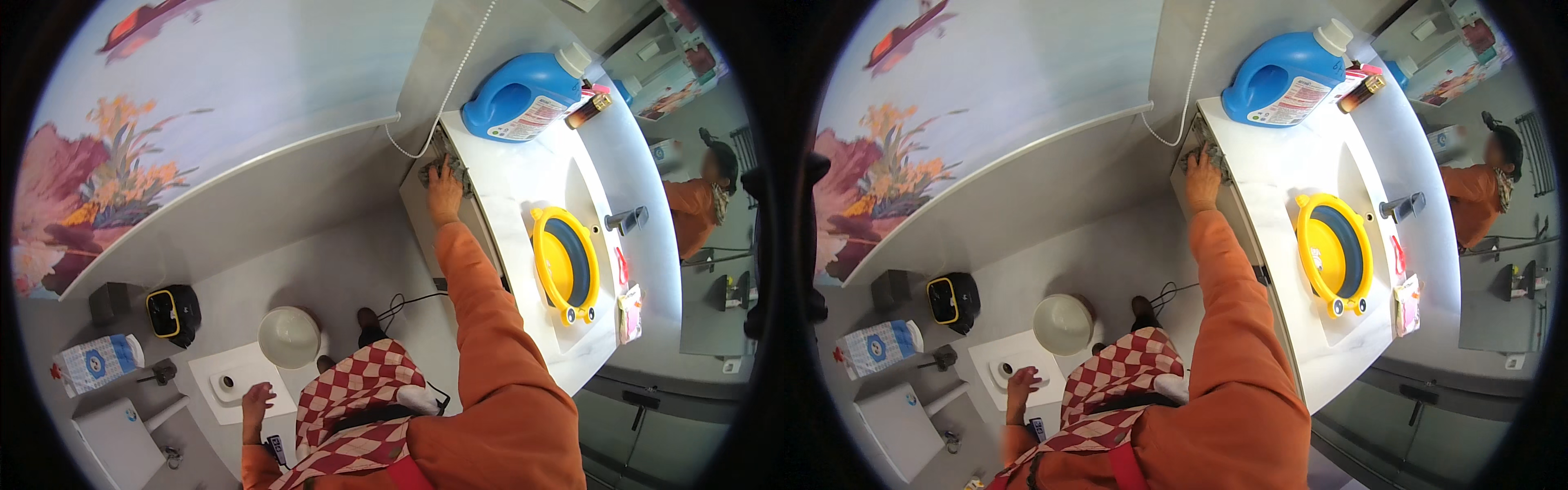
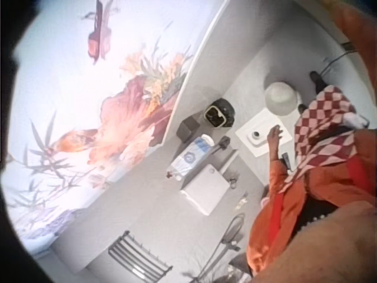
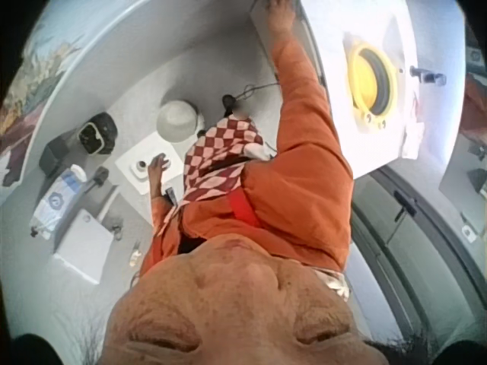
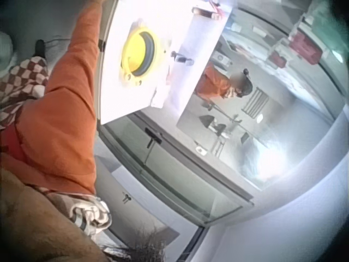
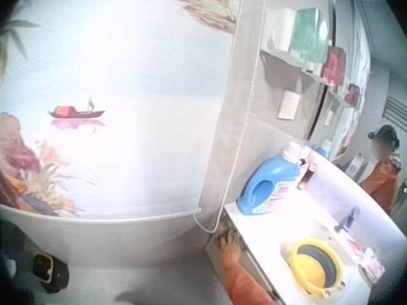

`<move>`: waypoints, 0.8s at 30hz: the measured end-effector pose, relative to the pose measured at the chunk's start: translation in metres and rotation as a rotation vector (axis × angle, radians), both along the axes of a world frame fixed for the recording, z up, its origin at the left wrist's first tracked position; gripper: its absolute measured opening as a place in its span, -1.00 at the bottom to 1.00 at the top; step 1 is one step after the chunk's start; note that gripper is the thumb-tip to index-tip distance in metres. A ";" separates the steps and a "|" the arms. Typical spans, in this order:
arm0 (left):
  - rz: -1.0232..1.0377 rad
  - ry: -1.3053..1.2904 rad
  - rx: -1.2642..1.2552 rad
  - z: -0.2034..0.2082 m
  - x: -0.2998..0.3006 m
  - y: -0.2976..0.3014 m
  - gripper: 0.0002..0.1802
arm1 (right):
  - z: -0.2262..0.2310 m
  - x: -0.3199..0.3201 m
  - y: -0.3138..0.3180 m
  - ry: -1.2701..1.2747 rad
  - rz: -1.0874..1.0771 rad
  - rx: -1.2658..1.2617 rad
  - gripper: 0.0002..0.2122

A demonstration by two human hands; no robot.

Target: The person fills a bucket with water, adds detergent, and soaks a cloth. They then wipe the bathroom vanity, window, and walls with the damp cloth.

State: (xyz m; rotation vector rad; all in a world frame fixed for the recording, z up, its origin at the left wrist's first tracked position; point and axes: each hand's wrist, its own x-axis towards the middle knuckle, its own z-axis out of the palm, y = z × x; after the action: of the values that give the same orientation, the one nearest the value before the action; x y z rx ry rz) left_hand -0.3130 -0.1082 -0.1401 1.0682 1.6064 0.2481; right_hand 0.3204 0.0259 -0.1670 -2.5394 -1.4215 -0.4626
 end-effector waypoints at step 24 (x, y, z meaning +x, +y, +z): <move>-0.076 0.088 -0.241 -0.081 -0.043 0.008 -0.68 | -0.286 -0.060 -0.125 0.238 0.061 -1.396 -0.59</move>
State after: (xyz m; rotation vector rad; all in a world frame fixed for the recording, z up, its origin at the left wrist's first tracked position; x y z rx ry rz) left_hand -0.3561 -0.1006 -0.2211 0.9620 1.6234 -0.0436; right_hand 0.2605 -0.0992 -0.4531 -3.1642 -2.1092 1.2600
